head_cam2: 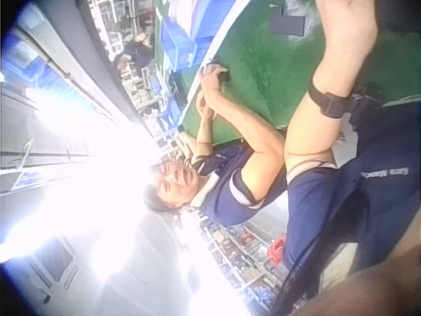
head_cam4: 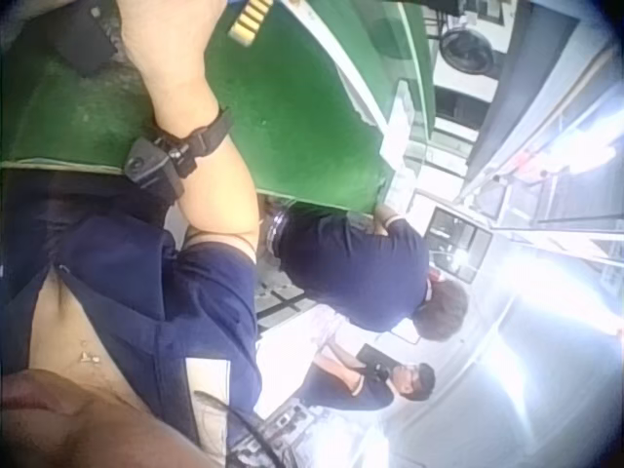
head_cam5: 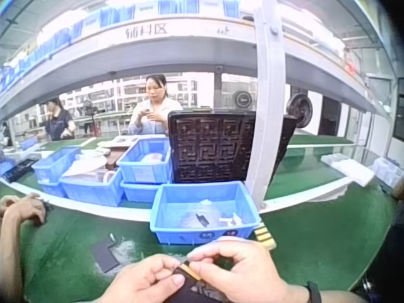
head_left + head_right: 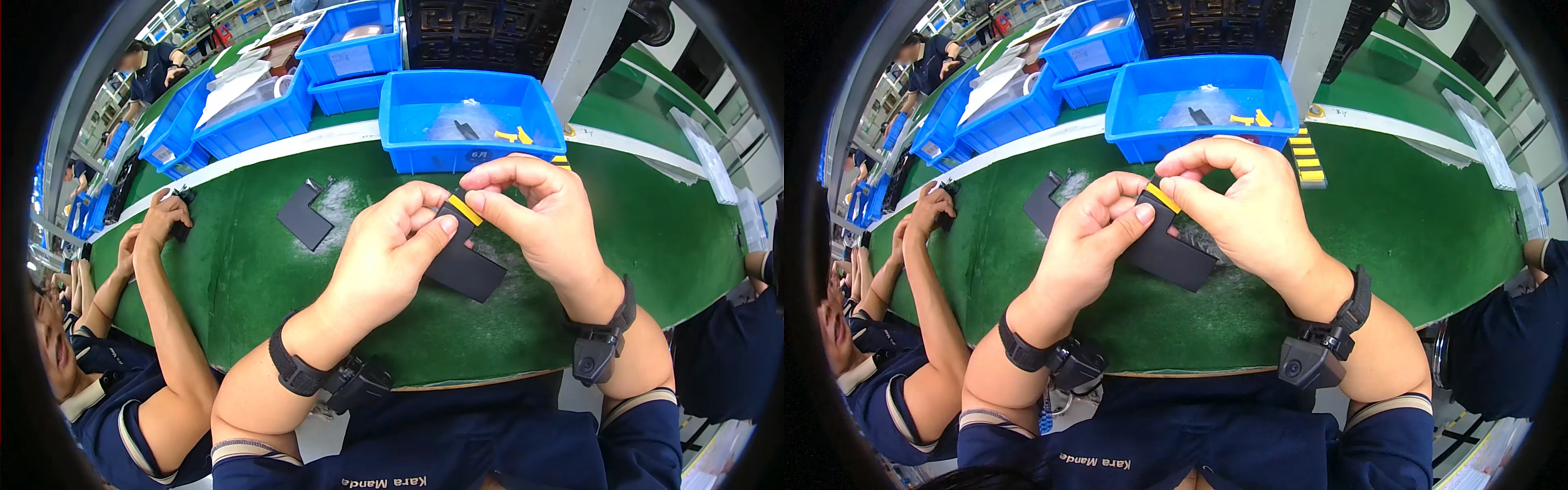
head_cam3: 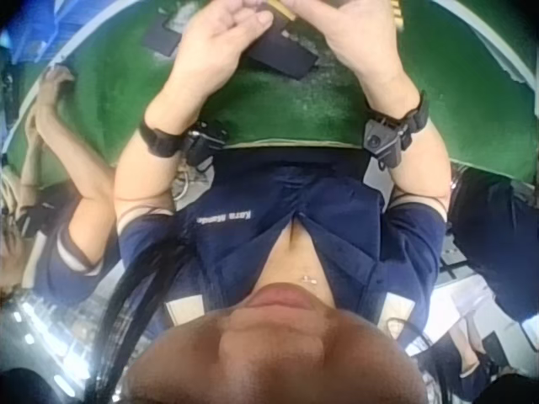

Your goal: Manually assemble black plastic electronic components by applying adhesive strips and connecting wiring on an assembly line.

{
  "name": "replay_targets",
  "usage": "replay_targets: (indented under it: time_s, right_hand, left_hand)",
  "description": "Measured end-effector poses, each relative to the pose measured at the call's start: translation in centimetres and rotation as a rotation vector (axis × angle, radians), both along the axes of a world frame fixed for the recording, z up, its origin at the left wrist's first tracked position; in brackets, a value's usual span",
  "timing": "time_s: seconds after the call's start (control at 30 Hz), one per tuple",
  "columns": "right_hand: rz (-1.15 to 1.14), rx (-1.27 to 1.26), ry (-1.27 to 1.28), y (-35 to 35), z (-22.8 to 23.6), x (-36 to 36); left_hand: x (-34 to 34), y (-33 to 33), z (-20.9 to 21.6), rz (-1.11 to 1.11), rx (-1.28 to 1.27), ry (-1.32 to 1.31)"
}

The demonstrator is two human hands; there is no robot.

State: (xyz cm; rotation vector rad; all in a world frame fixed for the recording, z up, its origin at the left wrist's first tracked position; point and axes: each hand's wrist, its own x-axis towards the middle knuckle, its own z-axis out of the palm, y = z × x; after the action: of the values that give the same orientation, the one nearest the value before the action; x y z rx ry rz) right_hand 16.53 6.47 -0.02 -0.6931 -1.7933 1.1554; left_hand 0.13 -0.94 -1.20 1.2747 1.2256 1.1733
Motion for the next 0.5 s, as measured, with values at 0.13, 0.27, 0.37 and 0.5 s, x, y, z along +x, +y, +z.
replay_targets:
  time_s: [0.13, 0.27, 0.37, 0.5]
  right_hand:
    - [0.016, -0.005, 0.020, 0.15, -0.10, -0.04]
    - [0.024, -0.012, 0.013, 0.10, 0.05, -0.07]
    - [0.002, -0.002, -0.010, 0.01, -0.02, -0.12]
    - [-0.010, 0.008, -0.007, -0.06, -0.09, -0.23]
  left_hand:
    - [0.01, 0.05, -0.09, -0.018, 0.018, -0.069]
    - [0.01, 0.07, -0.13, -0.018, 0.030, -0.105]
    - [0.01, 0.05, 0.02, -0.028, 0.021, -0.085]
    - [0.02, -0.02, 0.04, -0.001, 0.014, -0.001]
